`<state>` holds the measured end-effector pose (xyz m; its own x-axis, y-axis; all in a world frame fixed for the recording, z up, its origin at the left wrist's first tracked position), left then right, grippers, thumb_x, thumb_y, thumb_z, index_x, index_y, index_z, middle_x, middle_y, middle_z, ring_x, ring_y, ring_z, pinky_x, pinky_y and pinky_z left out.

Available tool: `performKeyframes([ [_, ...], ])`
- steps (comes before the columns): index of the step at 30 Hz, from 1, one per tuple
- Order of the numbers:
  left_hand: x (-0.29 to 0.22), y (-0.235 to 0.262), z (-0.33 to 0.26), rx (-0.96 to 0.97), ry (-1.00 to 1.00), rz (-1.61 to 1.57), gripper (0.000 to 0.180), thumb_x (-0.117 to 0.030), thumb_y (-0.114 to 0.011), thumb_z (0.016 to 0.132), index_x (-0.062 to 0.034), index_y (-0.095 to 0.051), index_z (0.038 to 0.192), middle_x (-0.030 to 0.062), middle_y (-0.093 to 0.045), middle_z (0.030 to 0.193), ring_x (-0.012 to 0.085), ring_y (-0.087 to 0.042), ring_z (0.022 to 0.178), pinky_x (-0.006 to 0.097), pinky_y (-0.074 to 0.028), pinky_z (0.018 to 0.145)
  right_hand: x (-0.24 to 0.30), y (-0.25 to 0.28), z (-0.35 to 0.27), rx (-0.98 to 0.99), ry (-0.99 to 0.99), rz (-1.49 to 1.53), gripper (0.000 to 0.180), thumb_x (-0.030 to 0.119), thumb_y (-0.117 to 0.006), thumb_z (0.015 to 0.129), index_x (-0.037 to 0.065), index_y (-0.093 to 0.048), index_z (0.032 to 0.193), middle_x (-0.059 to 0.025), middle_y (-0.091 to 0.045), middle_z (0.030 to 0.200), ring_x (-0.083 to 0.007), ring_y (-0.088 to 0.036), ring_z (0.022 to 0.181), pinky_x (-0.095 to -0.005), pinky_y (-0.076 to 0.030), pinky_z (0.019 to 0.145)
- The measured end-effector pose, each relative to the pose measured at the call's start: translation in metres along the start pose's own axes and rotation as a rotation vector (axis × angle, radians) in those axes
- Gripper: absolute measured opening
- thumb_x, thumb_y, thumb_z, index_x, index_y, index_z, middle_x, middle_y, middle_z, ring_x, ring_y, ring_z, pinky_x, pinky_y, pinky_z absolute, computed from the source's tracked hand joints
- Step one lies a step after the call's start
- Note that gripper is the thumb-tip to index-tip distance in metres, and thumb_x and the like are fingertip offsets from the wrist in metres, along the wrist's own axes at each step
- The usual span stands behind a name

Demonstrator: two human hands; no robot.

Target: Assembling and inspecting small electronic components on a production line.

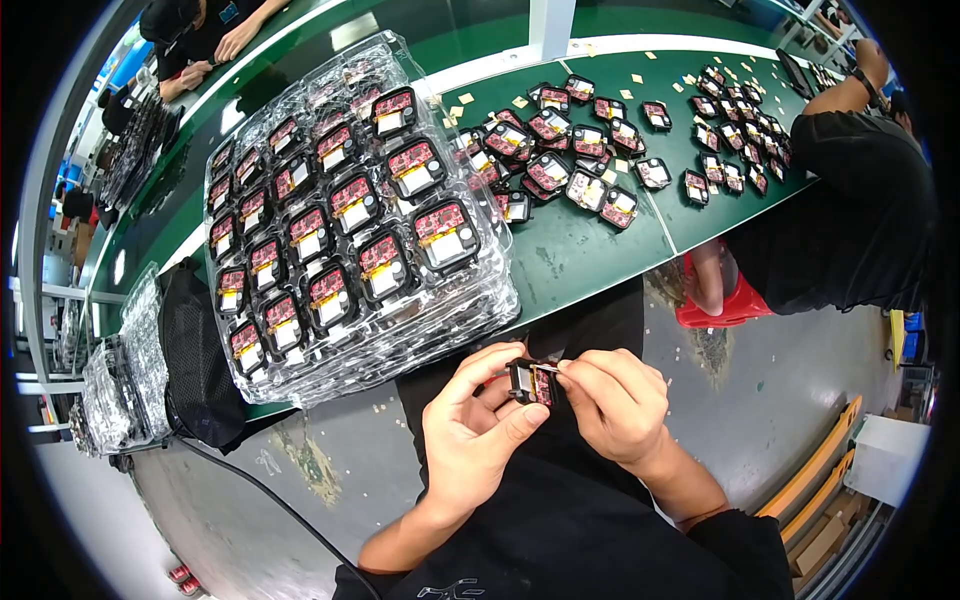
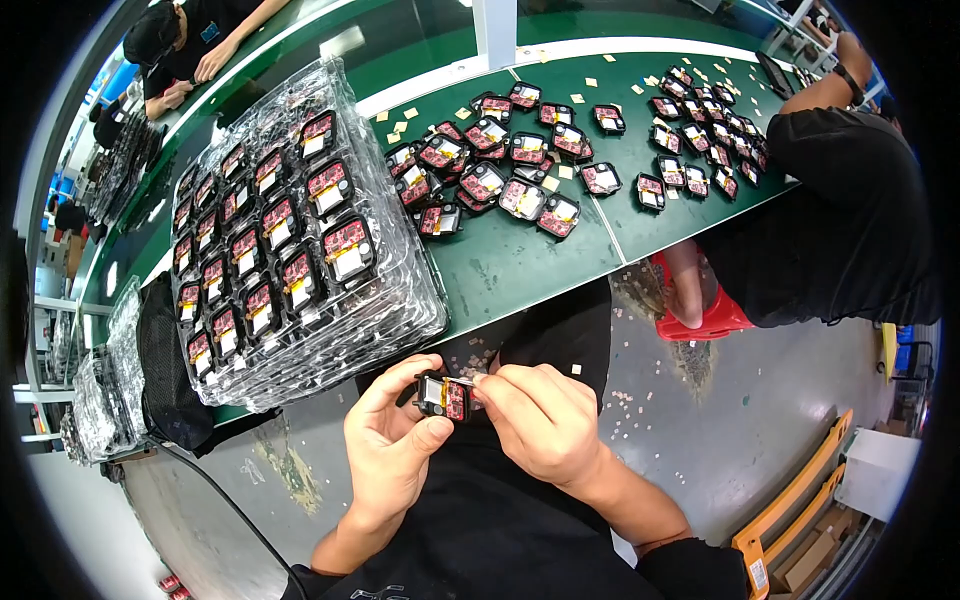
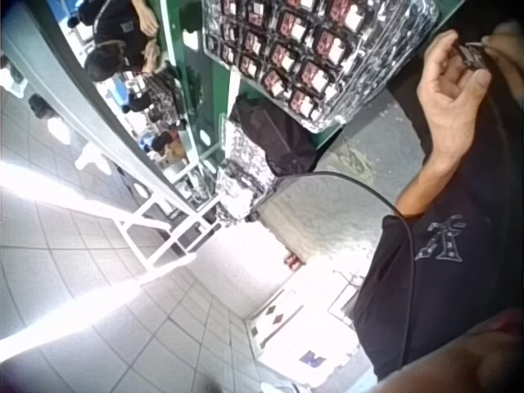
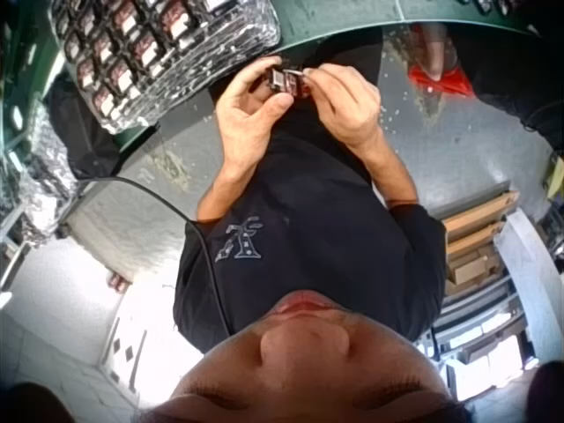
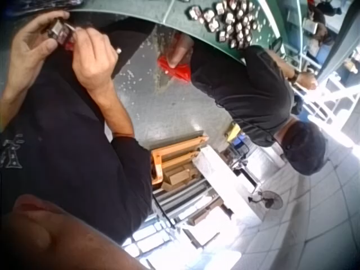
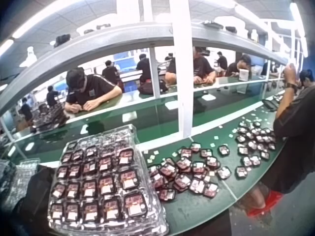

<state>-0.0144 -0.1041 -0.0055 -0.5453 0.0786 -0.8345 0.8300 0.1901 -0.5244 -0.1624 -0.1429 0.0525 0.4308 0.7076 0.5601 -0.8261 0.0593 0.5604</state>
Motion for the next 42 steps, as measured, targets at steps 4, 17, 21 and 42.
performKeyframes([
  [4, -0.004, 0.0, 0.0, 0.006, -0.055, 0.034, 0.054, 0.015, -0.077, 0.085, 0.0072, -0.058, 0.135, 0.0157, -0.049, 0.147, 0.0288, -0.061, 0.127, 0.038, -0.057, 0.104, 0.005, 0.0, 0.0, 0.012, 0.04, -0.063, 0.025, -0.002, -0.082, 0.073, -0.002, -0.072, 0.096, -0.0105, -0.068, 0.088, -0.0219, -0.063, 0.063, -0.0322, -0.051, 0.054],
  [17, -0.055, 0.004, -0.014, 0.116, -0.217, 0.071, 0.06, 0.015, -0.081, 0.08, 0.0073, -0.055, 0.134, 0.0239, -0.057, 0.137, 0.036, -0.062, 0.127, 0.043, -0.057, 0.103, -0.057, 0.018, 0.032, -0.104, -0.183, -0.113, 0.021, 0.001, -0.076, 0.089, -0.001, -0.071, 0.108, -0.0165, -0.067, 0.098, -0.0354, -0.069, 0.08, -0.04, -0.056, 0.068],
  [21, -0.11, 0.01, -0.01, 0.093, -0.462, 0.277, 0.065, 0.005, -0.089, 0.076, 0.0019, -0.053, 0.13, 0.0208, -0.055, 0.127, 0.0364, -0.065, 0.119, 0.049, -0.056, 0.103, -0.101, 0.018, 0.041, -0.043, -0.368, -0.448, 0.044, 0.027, -0.076, 0.094, 0.009, -0.065, 0.132, -0.0188, -0.059, 0.121, -0.0397, -0.069, 0.082, -0.0476, -0.055, 0.071],
  [42, -0.274, 0.096, 0.195, -0.411, -0.655, 1.741, 0.023, -0.022, -0.079, 0.087, -0.0025, -0.081, 0.099, 0.0192, -0.075, 0.098, 0.0379, -0.072, 0.092, 0.043, -0.055, 0.086, -0.105, 0.021, 0.022, 0.027, -0.488, -0.364, 0.024, 0.019, -0.082, 0.086, 0.004, -0.066, 0.097, -0.0089, -0.068, 0.111, -0.0351, -0.074, 0.087, -0.0461, -0.056, 0.073],
])
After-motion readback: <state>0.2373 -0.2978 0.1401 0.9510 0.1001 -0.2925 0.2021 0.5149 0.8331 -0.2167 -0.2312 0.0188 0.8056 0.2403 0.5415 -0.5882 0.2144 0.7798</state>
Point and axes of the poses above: each hand's wrist, its own z-axis towards the middle knuckle, its own y-axis out of the back of the hand, x = y × z, the point moved 9 cm from there along z, towards the middle knuckle
